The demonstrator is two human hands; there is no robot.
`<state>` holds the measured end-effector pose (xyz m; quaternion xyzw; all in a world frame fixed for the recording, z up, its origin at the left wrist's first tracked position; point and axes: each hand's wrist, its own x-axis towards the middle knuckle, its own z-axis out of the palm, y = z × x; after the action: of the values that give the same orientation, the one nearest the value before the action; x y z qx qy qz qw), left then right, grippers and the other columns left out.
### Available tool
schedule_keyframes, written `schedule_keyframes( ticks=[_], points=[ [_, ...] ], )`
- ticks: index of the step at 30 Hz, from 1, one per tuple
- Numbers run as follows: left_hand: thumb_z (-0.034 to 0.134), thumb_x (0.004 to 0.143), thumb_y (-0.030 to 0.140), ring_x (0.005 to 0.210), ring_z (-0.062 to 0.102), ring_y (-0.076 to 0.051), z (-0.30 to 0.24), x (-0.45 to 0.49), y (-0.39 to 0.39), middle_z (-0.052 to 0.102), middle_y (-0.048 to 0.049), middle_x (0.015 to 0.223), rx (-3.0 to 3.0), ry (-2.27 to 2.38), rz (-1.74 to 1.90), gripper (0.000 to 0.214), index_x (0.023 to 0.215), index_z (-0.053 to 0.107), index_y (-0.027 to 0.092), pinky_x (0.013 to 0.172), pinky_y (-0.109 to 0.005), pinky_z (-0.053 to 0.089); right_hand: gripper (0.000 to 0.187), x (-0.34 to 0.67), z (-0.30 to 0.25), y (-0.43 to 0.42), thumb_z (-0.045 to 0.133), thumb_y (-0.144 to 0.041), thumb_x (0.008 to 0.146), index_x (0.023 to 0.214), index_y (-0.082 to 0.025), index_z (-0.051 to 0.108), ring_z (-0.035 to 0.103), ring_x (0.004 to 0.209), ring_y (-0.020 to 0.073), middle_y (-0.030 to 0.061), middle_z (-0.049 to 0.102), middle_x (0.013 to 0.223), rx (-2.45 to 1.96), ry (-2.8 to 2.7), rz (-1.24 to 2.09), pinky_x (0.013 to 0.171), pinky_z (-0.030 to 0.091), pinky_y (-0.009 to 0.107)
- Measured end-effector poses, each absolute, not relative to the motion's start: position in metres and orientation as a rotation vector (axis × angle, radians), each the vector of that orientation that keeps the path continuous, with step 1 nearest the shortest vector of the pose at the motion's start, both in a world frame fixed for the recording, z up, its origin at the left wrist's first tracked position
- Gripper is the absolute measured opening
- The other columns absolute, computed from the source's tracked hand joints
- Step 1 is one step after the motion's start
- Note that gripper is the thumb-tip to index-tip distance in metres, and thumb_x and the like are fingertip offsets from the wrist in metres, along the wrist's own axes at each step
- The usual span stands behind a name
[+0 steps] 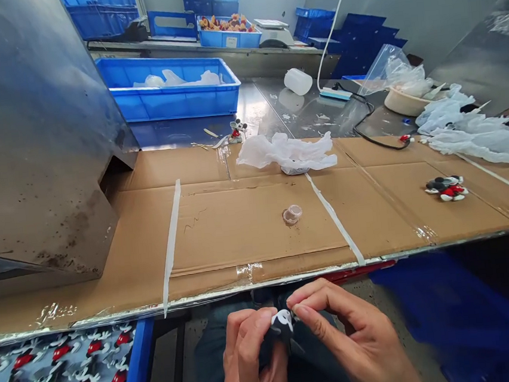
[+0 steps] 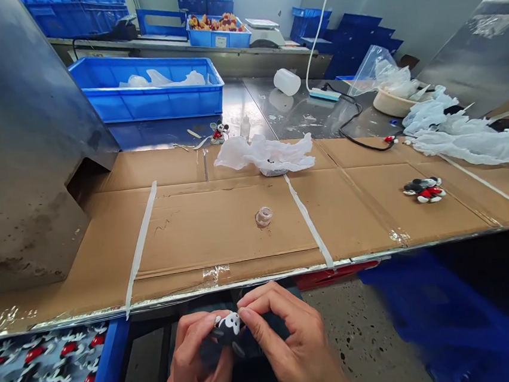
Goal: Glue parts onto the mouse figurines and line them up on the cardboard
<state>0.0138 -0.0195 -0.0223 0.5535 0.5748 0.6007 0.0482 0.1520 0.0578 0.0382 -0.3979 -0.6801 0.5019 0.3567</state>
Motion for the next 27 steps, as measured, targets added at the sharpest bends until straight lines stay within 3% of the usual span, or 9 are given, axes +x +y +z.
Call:
schedule_keyframes(
  ticks=[9,27],
  points=[
    [0.067,0.078,-0.007,0.083,0.064,-0.018,-0.014,0.014,-0.022,0.075,-0.0041,0.097,1.728,1.718,1.823,0.062,0.130,0.055,0.025,0.068,-0.033,0.062,0.021,0.149,0.042,0.061,0.065,-0.029,0.097,0.077,-0.025,0.071,0.067,0.075,0.0166,-0.0002,0.071,0.083,-1.000,-1.726,1.356,0.070,0.051,0.022],
    [0.069,0.079,-0.008,0.085,0.061,-0.017,-0.008,0.015,-0.021,0.074,-0.0046,0.096,1.709,1.713,1.834,0.054,0.125,0.058,0.018,0.069,-0.030,0.059,0.023,0.145,0.049,0.061,0.062,-0.021,0.098,0.077,-0.023,0.070,0.067,0.075,0.0164,0.0001,0.070,0.082,-0.989,-1.820,1.282,0.071,0.052,0.023]
  ],
)
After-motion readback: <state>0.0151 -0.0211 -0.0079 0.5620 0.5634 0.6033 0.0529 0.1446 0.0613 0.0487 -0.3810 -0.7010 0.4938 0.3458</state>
